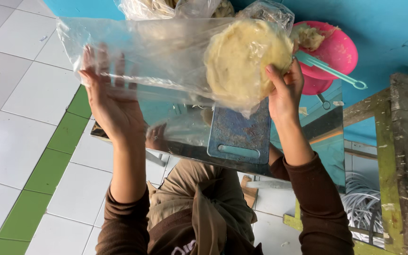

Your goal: The person takes thin triangular dough wrapper pieces from a cutting board, dips them into a bag of brown powdery filling, and rolls them into cylinders by hand, placing the finished rolls into a plastic bag. They then peel apart a stack of round wrappers and wrap a ball of dough inside a wrapper sheet.

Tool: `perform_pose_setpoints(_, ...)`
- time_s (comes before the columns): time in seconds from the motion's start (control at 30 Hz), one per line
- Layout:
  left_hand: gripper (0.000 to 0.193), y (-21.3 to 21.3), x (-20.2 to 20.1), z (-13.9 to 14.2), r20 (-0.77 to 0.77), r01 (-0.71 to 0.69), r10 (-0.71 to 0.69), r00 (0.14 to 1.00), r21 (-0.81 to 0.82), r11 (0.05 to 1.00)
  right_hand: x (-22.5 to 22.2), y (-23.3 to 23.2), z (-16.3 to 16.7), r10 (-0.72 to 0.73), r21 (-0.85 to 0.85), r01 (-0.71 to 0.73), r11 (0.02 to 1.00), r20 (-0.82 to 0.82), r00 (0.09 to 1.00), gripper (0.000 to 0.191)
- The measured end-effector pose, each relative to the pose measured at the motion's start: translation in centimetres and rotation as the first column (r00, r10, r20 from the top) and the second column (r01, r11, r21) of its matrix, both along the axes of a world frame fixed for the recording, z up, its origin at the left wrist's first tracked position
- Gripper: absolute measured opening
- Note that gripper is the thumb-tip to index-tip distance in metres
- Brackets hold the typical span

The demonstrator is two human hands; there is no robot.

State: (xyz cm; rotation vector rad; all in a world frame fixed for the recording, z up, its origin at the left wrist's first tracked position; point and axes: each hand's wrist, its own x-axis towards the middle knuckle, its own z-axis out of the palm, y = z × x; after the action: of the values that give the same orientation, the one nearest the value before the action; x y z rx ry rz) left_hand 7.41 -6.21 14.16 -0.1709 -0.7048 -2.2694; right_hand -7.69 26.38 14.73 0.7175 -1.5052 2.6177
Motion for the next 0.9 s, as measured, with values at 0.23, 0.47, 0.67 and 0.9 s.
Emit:
perform_pose_setpoints(0.23, 0.02, -1.0, -1.8, -2.7, 0.022, 0.033, -0.037, 0.999, 0.163, 0.986, -0.5, 1.1, 1.6, 0.038, -0.125, -0.032, 0.992, 0.045, 0.998, 0.048)
perform_pose_setpoints(0.47, 0.042, -2.3, -2.2, -1.6, 0.135, -0.048, 0.047, 0.99, 0.001, 0.999, 0.8, 0.2, 0.9, 0.07, -0.117, -0.065, 0.991, 0.043, 0.997, 0.047)
perform_pose_setpoints(0.67, 0.047, 3.5, -3.1, -6.0, 0.411, 0.575, -0.565, 0.715, 0.115, 0.81, 0.0, -0.1, 0.3, 0.215, -0.272, -0.17, 0.947, 0.144, 0.966, 0.051)
perform_pose_setpoints(0.9, 0.018, -2.3, -7.0, -7.4, 0.332, 0.143, -0.247, 0.911, 0.308, 0.941, 0.6, 0.9, 1.4, 0.169, -0.204, -0.14, 0.969, 0.136, 0.976, 0.057)
